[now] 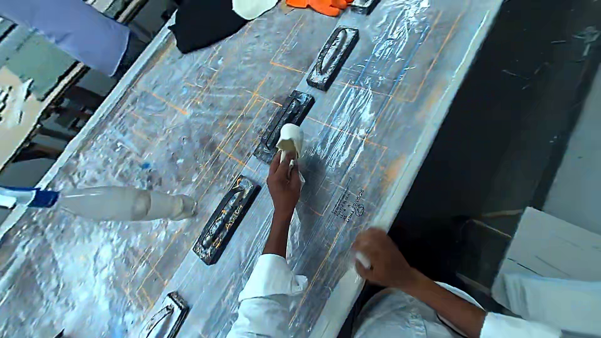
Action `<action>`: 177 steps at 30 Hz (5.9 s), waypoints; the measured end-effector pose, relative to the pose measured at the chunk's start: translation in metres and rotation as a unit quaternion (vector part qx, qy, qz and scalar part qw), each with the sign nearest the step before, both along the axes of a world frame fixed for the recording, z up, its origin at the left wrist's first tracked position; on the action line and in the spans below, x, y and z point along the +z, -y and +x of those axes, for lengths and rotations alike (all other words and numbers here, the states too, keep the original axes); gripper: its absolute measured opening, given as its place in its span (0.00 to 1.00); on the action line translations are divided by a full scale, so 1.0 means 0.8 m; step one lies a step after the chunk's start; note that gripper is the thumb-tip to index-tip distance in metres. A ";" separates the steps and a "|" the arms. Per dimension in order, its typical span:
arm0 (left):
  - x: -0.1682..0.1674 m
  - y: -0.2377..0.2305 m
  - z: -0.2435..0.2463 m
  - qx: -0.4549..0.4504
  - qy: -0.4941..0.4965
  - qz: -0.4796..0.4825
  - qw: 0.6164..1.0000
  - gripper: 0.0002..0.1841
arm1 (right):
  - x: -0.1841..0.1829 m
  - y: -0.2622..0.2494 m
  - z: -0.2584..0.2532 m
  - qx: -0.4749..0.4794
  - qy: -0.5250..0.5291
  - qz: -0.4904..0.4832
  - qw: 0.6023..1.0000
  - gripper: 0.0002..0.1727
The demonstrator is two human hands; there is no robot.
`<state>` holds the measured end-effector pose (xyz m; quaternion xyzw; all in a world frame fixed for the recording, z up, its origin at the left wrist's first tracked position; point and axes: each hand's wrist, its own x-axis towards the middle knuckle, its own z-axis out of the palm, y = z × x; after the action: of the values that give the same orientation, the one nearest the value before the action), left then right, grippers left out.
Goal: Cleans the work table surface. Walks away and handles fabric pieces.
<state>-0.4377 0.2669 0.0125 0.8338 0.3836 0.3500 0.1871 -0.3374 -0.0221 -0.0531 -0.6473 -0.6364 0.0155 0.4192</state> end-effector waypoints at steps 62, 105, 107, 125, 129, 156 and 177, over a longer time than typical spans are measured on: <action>-0.016 -0.138 0.560 -0.157 -0.177 -0.113 0.965 0.17 | -0.017 -0.177 0.478 -0.178 -0.646 -0.182 0.720 0.60; -0.006 -0.147 0.783 0.068 -0.182 -0.131 0.972 0.18 | -0.003 -0.250 0.761 -0.107 -0.665 -0.258 0.693 0.54; -0.013 -0.096 0.747 -0.050 -0.194 -0.110 0.974 0.21 | -0.004 -0.248 0.762 -0.099 -0.656 -0.263 0.700 0.54; -0.015 0.021 0.481 0.373 -0.187 -0.175 0.892 0.18 | 0.000 -0.247 0.779 -0.081 -0.622 -0.324 0.708 0.44; -0.017 0.119 0.354 0.707 -0.189 -0.241 0.637 0.21 | 0.001 -0.246 0.781 -0.090 -0.615 -0.331 0.710 0.48; -0.026 -0.101 0.678 -0.103 -0.151 -0.118 0.976 0.25 | 0.009 -0.282 0.885 -0.180 -0.566 -0.265 0.760 0.32; -0.020 -0.179 0.824 -0.117 -0.133 -0.127 0.976 0.25 | -0.011 -0.299 0.899 -0.128 -0.625 -0.285 0.716 0.45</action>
<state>0.2217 0.4102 -0.0039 0.8813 0.3459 0.1602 0.2791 0.3820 0.2173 -0.0618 -0.6545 -0.1066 0.5430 0.5152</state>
